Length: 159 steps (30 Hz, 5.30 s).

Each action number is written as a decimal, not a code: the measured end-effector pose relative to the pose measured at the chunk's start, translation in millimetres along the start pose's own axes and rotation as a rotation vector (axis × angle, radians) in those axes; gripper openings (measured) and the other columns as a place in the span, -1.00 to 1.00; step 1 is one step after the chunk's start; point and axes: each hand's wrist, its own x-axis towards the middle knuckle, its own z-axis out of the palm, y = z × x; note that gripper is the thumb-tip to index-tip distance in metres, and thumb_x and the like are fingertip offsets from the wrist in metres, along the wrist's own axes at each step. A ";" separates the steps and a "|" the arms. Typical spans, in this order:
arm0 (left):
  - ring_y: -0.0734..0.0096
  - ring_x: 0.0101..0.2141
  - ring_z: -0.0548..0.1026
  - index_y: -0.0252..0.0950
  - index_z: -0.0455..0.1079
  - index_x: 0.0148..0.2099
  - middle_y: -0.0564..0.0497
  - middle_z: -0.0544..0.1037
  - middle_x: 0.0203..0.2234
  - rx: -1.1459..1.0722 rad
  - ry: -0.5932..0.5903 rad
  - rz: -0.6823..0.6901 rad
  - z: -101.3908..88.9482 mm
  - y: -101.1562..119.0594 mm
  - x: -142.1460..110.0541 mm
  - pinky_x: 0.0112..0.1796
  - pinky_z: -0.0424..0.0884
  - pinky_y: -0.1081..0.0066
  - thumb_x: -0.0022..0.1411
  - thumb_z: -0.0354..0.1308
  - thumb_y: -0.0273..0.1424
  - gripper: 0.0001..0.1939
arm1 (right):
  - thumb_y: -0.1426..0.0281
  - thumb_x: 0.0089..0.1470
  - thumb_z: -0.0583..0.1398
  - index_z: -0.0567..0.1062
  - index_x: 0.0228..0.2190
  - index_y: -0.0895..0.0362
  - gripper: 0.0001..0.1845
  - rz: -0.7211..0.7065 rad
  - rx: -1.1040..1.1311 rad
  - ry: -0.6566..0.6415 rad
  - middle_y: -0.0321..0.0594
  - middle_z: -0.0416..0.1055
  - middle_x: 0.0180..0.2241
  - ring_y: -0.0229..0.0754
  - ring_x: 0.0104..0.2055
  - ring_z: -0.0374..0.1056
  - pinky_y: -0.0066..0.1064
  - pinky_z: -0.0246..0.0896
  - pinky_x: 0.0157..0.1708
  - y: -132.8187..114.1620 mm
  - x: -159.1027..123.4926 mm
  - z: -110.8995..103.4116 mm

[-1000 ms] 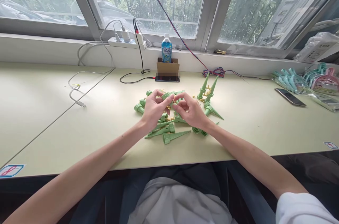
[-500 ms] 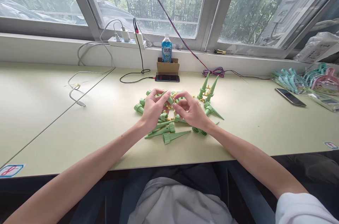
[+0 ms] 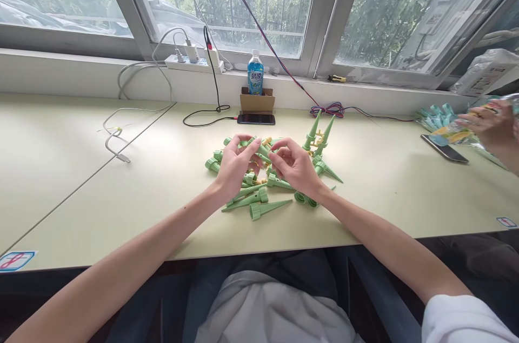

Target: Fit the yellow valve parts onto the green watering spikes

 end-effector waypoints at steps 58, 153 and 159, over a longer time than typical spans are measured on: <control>0.55 -0.58 0.43 -0.28 0.43 -0.18 0.03 0.47 -0.40 0.339 -0.249 0.242 0.1 -5.5 -7.7 -0.67 0.37 0.55 0.26 0.23 -0.10 -0.67 | 0.13 0.07 0.35 0.41 -0.37 0.12 -0.65 0.081 0.295 0.261 -0.48 0.23 -0.64 -0.41 -0.71 0.19 -0.53 0.03 -0.75 0.2 9.2 -5.4; 0.55 -0.63 0.25 -0.26 0.34 -0.40 0.12 0.34 -0.62 0.718 0.009 0.517 2.5 -2.7 -10.4 -0.58 0.11 0.45 0.36 0.08 -0.18 -0.67 | 0.06 0.08 0.33 0.41 -0.38 0.11 -0.62 0.089 0.196 0.094 -0.43 0.31 -0.66 -0.38 -0.66 0.19 -0.53 0.13 -0.68 -5.7 4.0 -5.0; 0.55 -0.63 0.20 -0.26 0.34 -0.40 0.12 0.35 -0.61 0.726 0.017 0.510 2.5 -3.1 -10.5 -0.59 0.09 0.45 0.35 0.09 -0.19 -0.68 | 0.10 0.11 0.33 0.42 -0.37 0.12 -0.65 0.083 0.207 0.087 -0.42 0.32 -0.65 -0.39 -0.66 0.19 -0.54 0.13 -0.68 -3.9 3.6 -6.2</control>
